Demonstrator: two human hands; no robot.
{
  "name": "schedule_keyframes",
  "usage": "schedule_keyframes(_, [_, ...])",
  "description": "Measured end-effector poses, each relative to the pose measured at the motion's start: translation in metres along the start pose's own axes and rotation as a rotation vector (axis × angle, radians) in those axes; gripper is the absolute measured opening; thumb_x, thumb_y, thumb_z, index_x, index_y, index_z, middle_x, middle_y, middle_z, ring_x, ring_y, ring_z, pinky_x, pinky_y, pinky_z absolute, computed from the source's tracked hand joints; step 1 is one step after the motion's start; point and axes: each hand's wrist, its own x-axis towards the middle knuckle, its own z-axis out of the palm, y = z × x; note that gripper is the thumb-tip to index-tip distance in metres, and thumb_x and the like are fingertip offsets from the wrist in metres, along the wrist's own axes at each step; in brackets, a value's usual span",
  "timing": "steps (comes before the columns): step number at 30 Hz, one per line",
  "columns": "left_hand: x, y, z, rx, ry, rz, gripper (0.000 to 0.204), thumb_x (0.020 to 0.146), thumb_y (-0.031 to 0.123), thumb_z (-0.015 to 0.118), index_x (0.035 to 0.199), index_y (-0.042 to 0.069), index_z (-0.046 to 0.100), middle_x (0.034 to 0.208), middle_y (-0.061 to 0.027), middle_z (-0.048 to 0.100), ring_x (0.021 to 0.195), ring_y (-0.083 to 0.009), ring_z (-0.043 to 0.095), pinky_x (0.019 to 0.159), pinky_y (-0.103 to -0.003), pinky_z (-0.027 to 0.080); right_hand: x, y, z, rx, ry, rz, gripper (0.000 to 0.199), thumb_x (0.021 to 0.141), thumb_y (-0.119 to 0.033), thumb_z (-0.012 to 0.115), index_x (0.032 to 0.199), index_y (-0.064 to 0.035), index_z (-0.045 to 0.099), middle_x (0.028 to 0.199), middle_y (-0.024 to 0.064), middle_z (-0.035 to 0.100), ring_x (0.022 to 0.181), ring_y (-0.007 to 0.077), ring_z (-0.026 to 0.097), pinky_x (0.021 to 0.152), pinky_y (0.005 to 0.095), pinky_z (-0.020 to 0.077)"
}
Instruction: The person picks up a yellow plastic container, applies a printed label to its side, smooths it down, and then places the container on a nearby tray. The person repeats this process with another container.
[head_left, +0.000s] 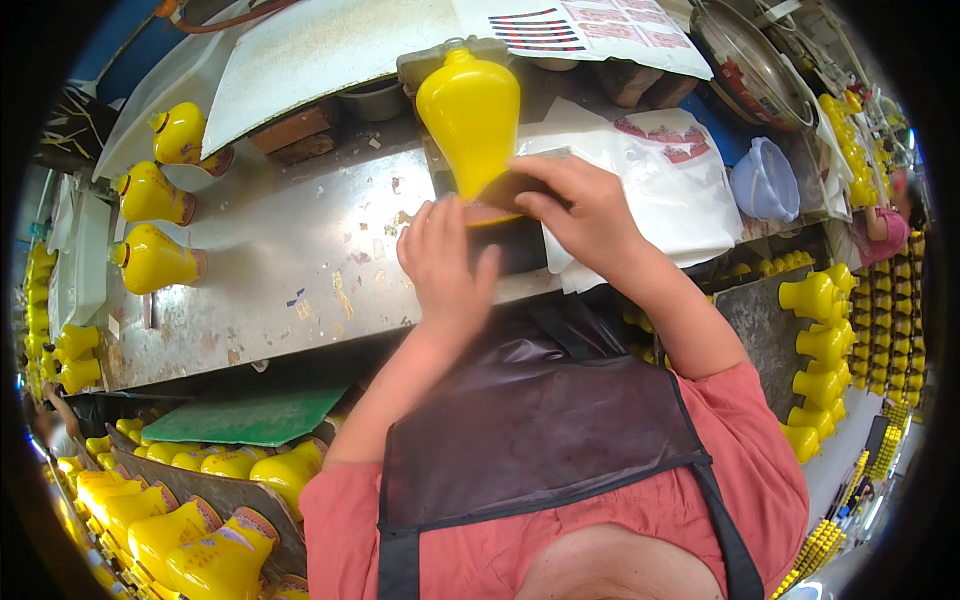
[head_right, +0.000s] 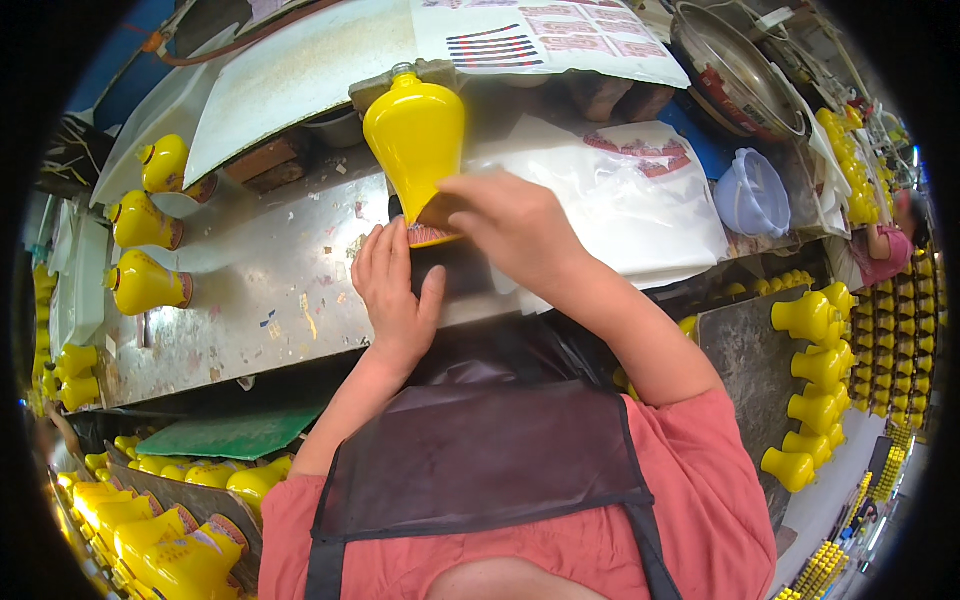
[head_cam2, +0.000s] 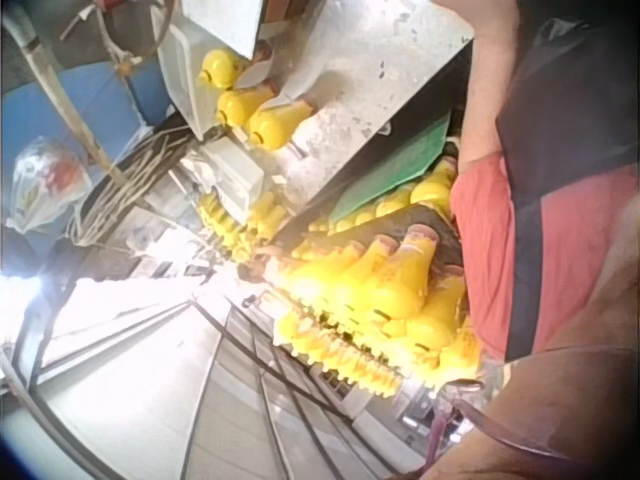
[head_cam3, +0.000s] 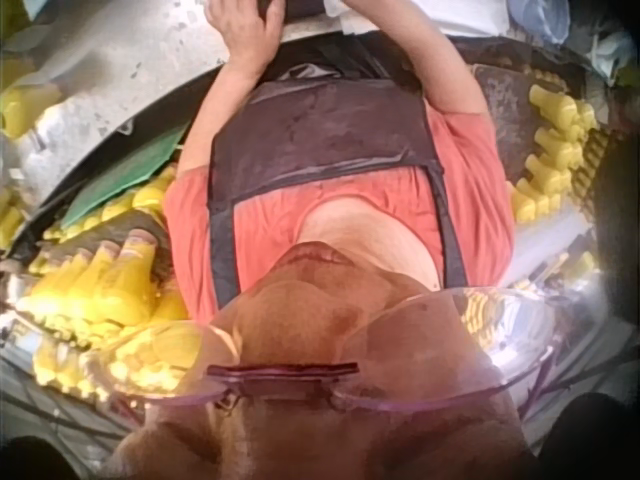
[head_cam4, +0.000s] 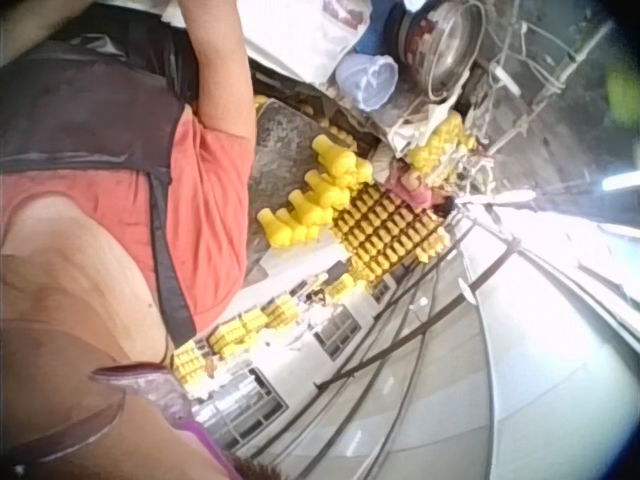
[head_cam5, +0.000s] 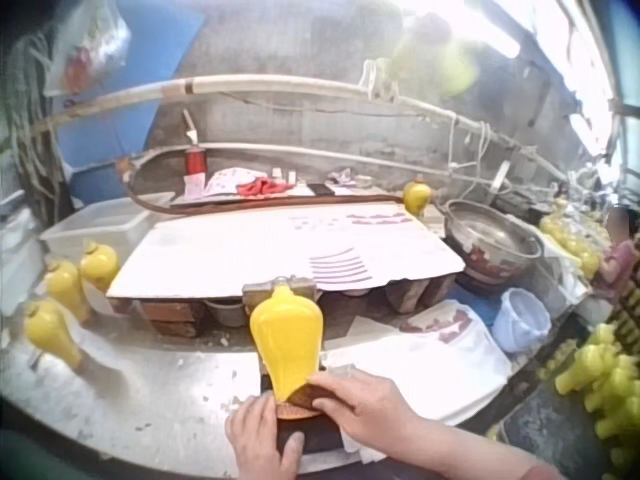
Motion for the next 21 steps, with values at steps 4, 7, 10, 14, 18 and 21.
schedule_keyframes(4, [0.003,-0.004,-0.003,0.066,-0.02,-0.03,0.069,0.09,0.026,0.067,0.149,-0.002,0.047,0.15,-0.0209,0.05,0.143,-0.0417,0.04,0.119,-0.052,0.024,0.011,-0.018,-0.004,-0.321,-0.026,-0.186,0.03,0.082,-0.008,0.072,0.112,-0.0087,0.07,0.084,0.0099,0.063,0.074,0.0283,0.065,0.067,0.0389,0.0537])
schedule_keyframes(7, [0.009,-0.013,-0.004,0.021,-0.013,-0.058,0.063,0.092,0.025,0.063,0.149,0.001,0.05,0.153,-0.0194,0.049,0.146,-0.0412,0.037,0.12,-0.051,0.023,0.011,-0.039,0.001,-0.365,-0.063,-0.44,0.034,0.078,-0.01,0.069,0.111,-0.0127,0.073,0.076,0.0059,0.053,0.071,0.0233,0.062,0.062,0.0375,0.0516])
schedule_keyframes(10, [0.018,-0.029,-0.007,-0.006,-0.092,-0.033,0.056,0.095,0.025,0.057,0.147,0.006,0.054,0.155,-0.0174,0.048,0.148,-0.0405,0.035,0.121,-0.05,0.022,0.003,-0.057,0.007,-0.408,-0.373,-0.589,0.03,0.081,-0.008,0.065,0.108,-0.0146,0.073,0.079,0.0062,0.058,0.078,0.0271,0.067,0.071,0.0376,0.0559])
schedule_keyframes(14, [0.031,-0.05,-0.008,-0.136,-0.187,-0.066,0.048,0.096,0.026,0.054,0.141,0.01,0.061,0.155,-0.0154,0.048,0.148,-0.04,0.036,0.122,-0.05,0.023,0.001,-0.05,0.001,-0.182,-0.231,-0.164,0.028,0.084,-0.003,0.069,0.11,-0.0126,0.073,0.093,0.011,0.069,0.083,0.0329,0.069,0.076,0.0385,0.0558])
schedule_keyframes(18, [0.046,-0.066,-0.006,-0.214,-0.228,-0.107,0.044,0.093,0.033,0.059,0.132,0.013,0.066,0.154,-0.019,0.048,0.147,-0.0412,0.035,0.121,-0.052,0.024,0.002,-0.034,-0.009,0.201,-0.087,0.307,0.02,0.095,-0.008,0.063,0.112,-0.0035,0.073,0.086,0.0128,0.07,0.076,0.0202,0.068,0.071,0.0327,0.0532])
schedule_keyframes(21, [0.054,-0.071,-0.006,-0.248,-0.259,-0.065,0.035,0.09,0.033,0.065,0.119,0.013,0.068,0.152,-0.0201,0.05,0.146,-0.0407,0.037,0.119,-0.051,0.027,-0.011,-0.04,-0.005,0.038,-0.168,0.353,0.028,0.097,-0.013,0.059,0.12,-0.0013,0.072,0.087,0.0162,0.071,0.074,0.0242,0.068,0.071,0.0341,0.0529])
